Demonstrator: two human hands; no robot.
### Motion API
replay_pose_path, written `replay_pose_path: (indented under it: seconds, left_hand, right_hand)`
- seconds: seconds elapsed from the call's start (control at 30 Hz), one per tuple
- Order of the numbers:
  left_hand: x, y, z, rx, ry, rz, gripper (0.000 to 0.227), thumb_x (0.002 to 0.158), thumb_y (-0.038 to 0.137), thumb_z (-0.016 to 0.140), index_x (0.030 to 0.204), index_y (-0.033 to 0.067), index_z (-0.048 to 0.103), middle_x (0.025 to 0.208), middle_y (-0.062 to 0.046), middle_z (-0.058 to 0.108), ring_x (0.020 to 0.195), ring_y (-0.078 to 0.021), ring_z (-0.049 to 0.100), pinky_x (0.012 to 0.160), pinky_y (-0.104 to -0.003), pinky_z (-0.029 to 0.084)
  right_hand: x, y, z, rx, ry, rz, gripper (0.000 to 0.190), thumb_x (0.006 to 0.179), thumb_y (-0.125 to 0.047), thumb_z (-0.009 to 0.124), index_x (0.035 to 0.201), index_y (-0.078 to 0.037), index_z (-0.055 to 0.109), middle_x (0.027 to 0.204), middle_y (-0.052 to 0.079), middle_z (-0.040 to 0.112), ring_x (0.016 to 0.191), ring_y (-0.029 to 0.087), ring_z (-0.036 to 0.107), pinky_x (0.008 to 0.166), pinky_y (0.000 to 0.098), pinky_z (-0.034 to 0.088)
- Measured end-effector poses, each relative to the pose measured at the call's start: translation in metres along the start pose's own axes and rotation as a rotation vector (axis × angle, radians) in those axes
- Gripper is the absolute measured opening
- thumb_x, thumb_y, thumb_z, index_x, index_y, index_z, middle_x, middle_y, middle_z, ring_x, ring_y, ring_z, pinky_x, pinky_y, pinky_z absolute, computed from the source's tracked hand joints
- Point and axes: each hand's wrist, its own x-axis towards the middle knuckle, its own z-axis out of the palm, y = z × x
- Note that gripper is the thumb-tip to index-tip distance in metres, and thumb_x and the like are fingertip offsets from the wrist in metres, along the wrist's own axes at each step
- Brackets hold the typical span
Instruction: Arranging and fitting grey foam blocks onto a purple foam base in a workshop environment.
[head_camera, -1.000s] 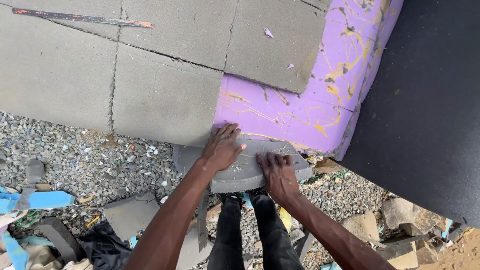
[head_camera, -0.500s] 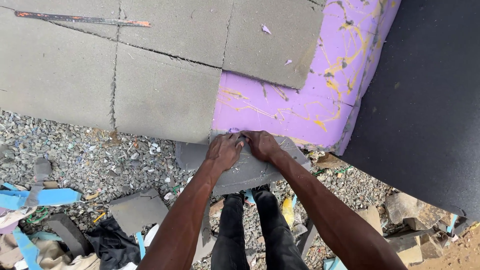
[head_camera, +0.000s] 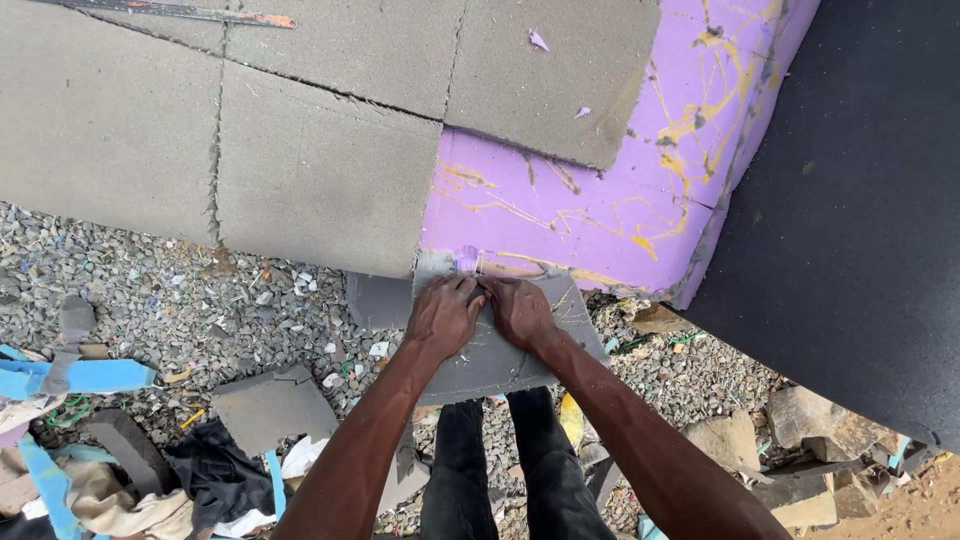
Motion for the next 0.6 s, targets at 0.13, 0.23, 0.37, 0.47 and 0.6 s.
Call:
replay_pose_path:
  seconds: [0.13, 0.23, 0.37, 0.47, 0.6]
  left_hand:
    - [-0.011, -0.001, 0.000, -0.032, 0.024, 0.024, 0.035, 0.099, 0.029, 0.058, 0.118, 0.0027, 0.072, 0.103, -0.019, 0.073, 0.102, -0.0362, 0.073, 0.097, -0.042, 0.054]
    - [-0.024, 0.009, -0.012, -0.073, 0.068, 0.032, 0.035, 0.099, 0.028, 0.061, 0.118, 0.0005, 0.071, 0.102, -0.020, 0.072, 0.102, -0.0372, 0.072, 0.097, -0.043, 0.054]
    - [-0.033, 0.023, -0.022, -0.291, 0.302, -0.438, 0.025, 0.094, 0.017, 0.068, 0.118, 0.0085, 0.069, 0.113, -0.013, 0.067, 0.112, -0.0333, 0.067, 0.094, -0.044, 0.055]
    - [-0.024, -0.004, -0.014, -0.463, 0.353, -0.949, 0.048, 0.091, 0.032, 0.074, 0.124, 0.0020, 0.058, 0.117, -0.023, 0.059, 0.111, -0.0425, 0.064, 0.091, -0.056, 0.055]
    - [0.000, -0.020, -0.022, -0.951, -0.097, -1.326, 0.111, 0.070, 0.080, 0.078, 0.141, -0.0028, 0.059, 0.150, -0.029, 0.052, 0.138, -0.0487, 0.049, 0.102, -0.065, 0.045]
  right_hand:
    - [-0.007, -0.001, -0.017, 0.120, -0.015, -0.044, 0.027, 0.101, -0.020, 0.046, 0.089, -0.016, 0.070, 0.070, 0.009, 0.070, 0.065, 0.027, 0.071, 0.058, 0.0324, 0.055]
    - [-0.009, -0.005, -0.018, 0.219, -0.018, -0.090, 0.027, 0.102, -0.018, 0.045, 0.092, -0.009, 0.068, 0.075, 0.016, 0.069, 0.076, 0.038, 0.071, 0.066, 0.0437, 0.057]
    - [0.008, -0.002, -0.030, 0.320, -0.072, 0.071, 0.027, 0.102, -0.027, 0.051, 0.113, -0.018, 0.074, 0.094, 0.012, 0.077, 0.090, 0.037, 0.075, 0.076, 0.0466, 0.059]
    - [0.034, 0.001, -0.030, 0.372, -0.105, 0.196, 0.028, 0.098, -0.038, 0.060, 0.109, -0.019, 0.077, 0.094, 0.011, 0.078, 0.091, 0.038, 0.075, 0.077, 0.0490, 0.059]
    - [0.062, 0.046, 0.089, -0.476, 0.167, -0.093, 0.049, 0.103, -0.059, 0.051, 0.092, -0.017, 0.074, 0.074, 0.010, 0.068, 0.071, 0.031, 0.069, 0.061, 0.0348, 0.057]
